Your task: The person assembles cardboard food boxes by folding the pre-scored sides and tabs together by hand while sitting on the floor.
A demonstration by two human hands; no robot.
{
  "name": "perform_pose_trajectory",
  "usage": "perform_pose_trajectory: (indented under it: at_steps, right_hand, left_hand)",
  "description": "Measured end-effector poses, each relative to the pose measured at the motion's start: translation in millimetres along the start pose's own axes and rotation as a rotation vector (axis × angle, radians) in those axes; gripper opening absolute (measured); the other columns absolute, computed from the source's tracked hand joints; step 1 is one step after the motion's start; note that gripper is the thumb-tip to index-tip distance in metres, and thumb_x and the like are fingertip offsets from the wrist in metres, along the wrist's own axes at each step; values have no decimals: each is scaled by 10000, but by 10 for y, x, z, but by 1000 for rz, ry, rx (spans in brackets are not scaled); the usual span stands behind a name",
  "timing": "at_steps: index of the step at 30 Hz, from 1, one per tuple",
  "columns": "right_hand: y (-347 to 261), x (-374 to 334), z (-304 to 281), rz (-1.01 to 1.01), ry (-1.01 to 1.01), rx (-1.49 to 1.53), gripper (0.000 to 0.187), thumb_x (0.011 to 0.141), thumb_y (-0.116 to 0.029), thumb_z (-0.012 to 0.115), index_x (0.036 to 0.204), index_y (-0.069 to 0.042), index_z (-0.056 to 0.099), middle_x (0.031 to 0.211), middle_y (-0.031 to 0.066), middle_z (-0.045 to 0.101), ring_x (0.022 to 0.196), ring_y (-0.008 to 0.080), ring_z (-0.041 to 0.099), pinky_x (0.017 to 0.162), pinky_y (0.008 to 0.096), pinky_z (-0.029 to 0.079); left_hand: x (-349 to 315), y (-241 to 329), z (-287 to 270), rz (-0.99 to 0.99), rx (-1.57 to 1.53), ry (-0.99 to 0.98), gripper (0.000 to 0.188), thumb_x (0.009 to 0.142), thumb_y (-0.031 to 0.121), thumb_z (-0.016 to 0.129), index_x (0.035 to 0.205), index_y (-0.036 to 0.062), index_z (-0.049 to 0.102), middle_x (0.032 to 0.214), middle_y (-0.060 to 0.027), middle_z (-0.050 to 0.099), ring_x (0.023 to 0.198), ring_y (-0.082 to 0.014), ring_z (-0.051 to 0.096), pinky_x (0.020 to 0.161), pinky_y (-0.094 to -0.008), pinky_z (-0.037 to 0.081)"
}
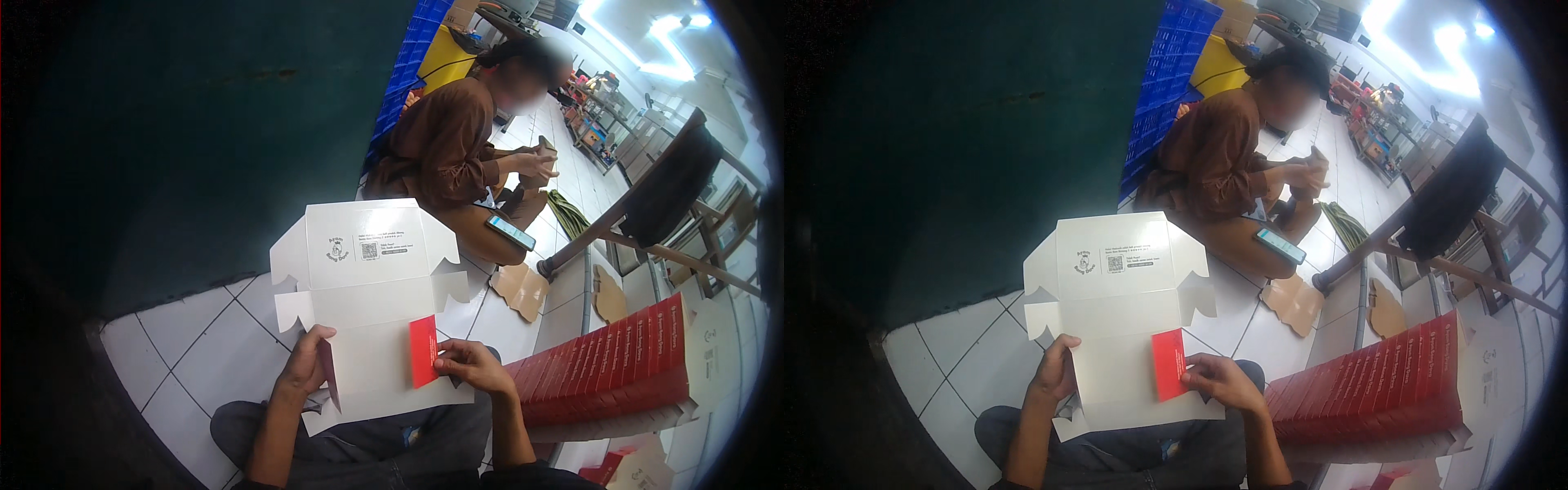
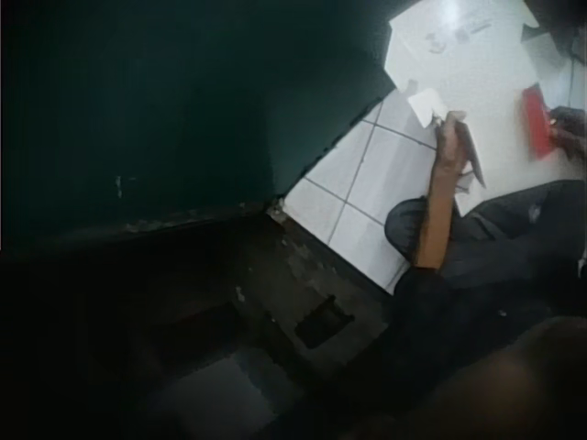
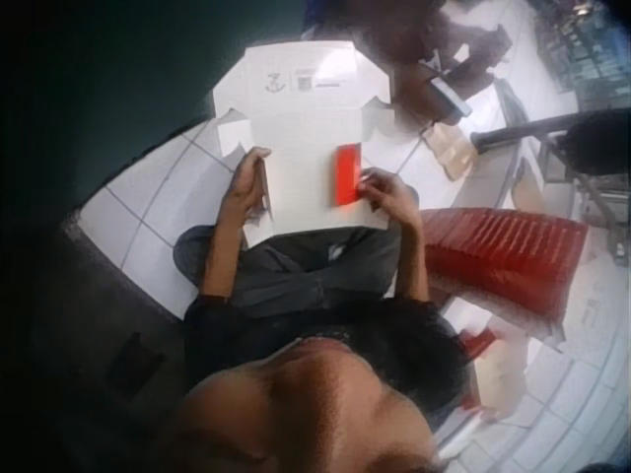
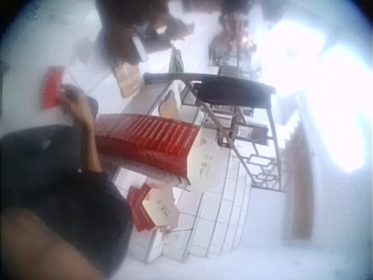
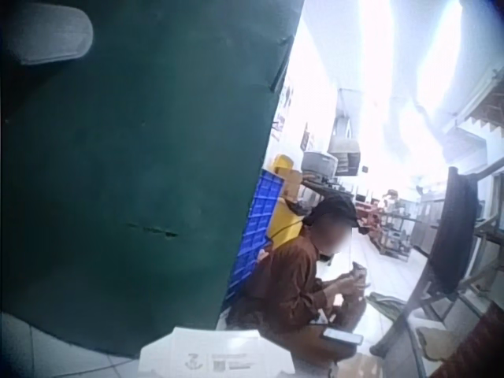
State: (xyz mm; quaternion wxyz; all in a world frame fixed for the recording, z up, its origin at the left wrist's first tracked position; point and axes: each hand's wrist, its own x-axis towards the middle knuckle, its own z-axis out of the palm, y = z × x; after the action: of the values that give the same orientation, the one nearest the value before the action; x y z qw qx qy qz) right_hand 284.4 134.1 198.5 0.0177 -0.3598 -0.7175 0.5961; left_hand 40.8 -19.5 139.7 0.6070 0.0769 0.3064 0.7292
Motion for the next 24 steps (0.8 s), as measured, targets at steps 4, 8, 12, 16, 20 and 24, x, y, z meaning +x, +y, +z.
perform_pose_trajectory:
  at_steps: [4, 8, 12, 16, 20, 24]
  right_hand:
    - [2, 19, 28, 4, 63, -55, 225, 840, -163, 652, 978, 5, 592, 818, 50, 654, 697, 82, 569, 571, 211, 435]
    - [31, 34, 55, -99, 87, -131, 187, 838, -158, 659, 913, 0, 594, 796, 40, 655, 731, 94, 595, 648, 222, 463]
    - [95, 120, -8, -74, -72, 32, 279, 852, -177, 634, 1064, -3, 580, 932, 81, 641, 844, 120, 572, 743, 259, 454]
    - [253, 589, -146, -139, -19, 333, 571, 874, -372, 579, 1294, -23, 412, 1225, 165, 522, 1155, 237, 476, 977, 364, 356]
    - [959, 1577, -169, 58, 489, -139, 729, 789, -377, 678, 1313, 18, 362, 1246, 262, 481, 1148, 323, 492, 951, 395, 402]
    - [1802, 2246, 72, 205, 349, -597, 848, 725, -390, 735, 1300, 76, 322, 1235, 306, 465, 1134, 405, 485, 922, 412, 435]
  left_hand:
    - [-16, -26, -31, -47, -29, -73, 520, 787, 179, 468, 1254, -37, 390, 1124, -160, 555, 1019, -249, 572, 887, -372, 466]
    - [-32, -9, -17, -62, -25, -111, 489, 794, 175, 463, 1232, -39, 412, 1110, -160, 569, 994, -251, 588, 874, -369, 474]
    - [-49, 71, -87, -102, -55, -100, 398, 845, 171, 450, 1181, -41, 448, 1057, -149, 592, 928, -226, 611, 834, -347, 492]
    - [-194, 369, -159, 88, -30, 33, 331, 836, 208, 444, 1014, -46, 560, 946, -146, 630, 848, -237, 623, 799, -348, 492]
    - [-331, 625, -356, 259, -28, -19, 395, 793, 221, 457, 1066, -53, 534, 975, -151, 619, 899, -251, 610, 818, -355, 482]
    - [-338, 652, -384, 342, -45, 3, 456, 774, 213, 463, 1142, -56, 489, 1041, -157, 595, 940, -263, 596, 831, -368, 477]
